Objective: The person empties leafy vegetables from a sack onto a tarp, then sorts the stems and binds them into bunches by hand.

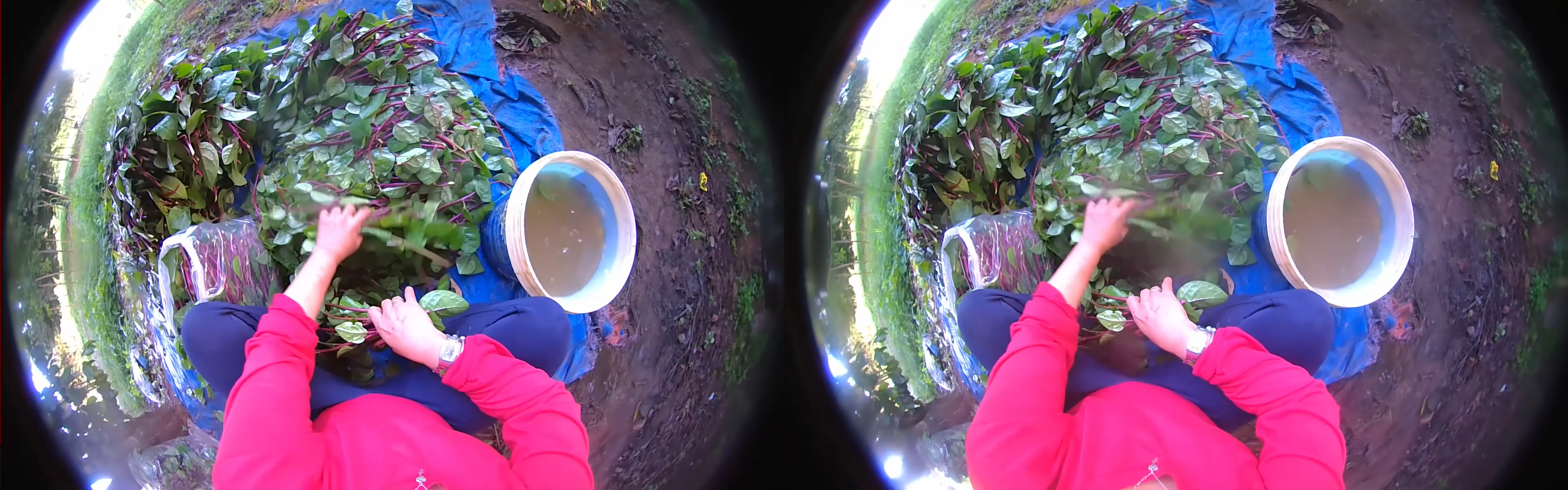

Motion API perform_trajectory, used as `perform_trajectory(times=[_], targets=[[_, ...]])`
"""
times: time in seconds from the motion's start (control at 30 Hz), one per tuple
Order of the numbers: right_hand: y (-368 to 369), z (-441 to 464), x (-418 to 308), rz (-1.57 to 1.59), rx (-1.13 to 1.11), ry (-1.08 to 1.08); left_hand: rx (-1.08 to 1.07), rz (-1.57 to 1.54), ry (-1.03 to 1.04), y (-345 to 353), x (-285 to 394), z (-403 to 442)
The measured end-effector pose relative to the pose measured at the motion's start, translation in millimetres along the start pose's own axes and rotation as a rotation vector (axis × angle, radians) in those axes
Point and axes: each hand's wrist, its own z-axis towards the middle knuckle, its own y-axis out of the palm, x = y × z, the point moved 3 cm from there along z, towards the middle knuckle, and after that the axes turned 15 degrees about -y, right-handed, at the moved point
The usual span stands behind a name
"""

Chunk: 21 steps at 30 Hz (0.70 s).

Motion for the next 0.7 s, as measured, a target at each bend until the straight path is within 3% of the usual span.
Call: perform_trajectory(times=[0.2, 0.27, 0.37, 0.43, 0.5, 0.57, 0.7], targets=[[0.8, 0.5, 0.0, -0.007, -0.012, -0.023, 0.058, -0.095, -0.187, -88.9, -18.7, 46.7], [-0.1, 0.8, -0.7, 0.000, -0.020, -0.025, 0.570, 0.079, -0.140, -97.7, -11.7, 42.7], [0.1, 0.3, 0.5, 0.010, -0.028, -0.017, 0.243, -0.139, -0.053, -85.3, 10.3, 21.5], [-0.5, -0.2, -0.9, 0.019, -0.032, -0.018, -0.506, -0.158, -0.119, -46.0, 28.7, 1.8], [-5.6, 0.2, -2.0, 0.039, -0.049, -0.030, -0.788, 0.009, -0.097, 23.9, 34.6, -38.8], [-1.0, -1.1, -3.6, 0.022, -0.024, -0.043, -0.423, 0.168, -0.043, 75.5, 24.1, -78.8], [6.3, -5.7, -12.2, -0.020, -0.054, -0.047, -0.136, 0.150, -0.022, 77.2, 4.3, -86.7]])
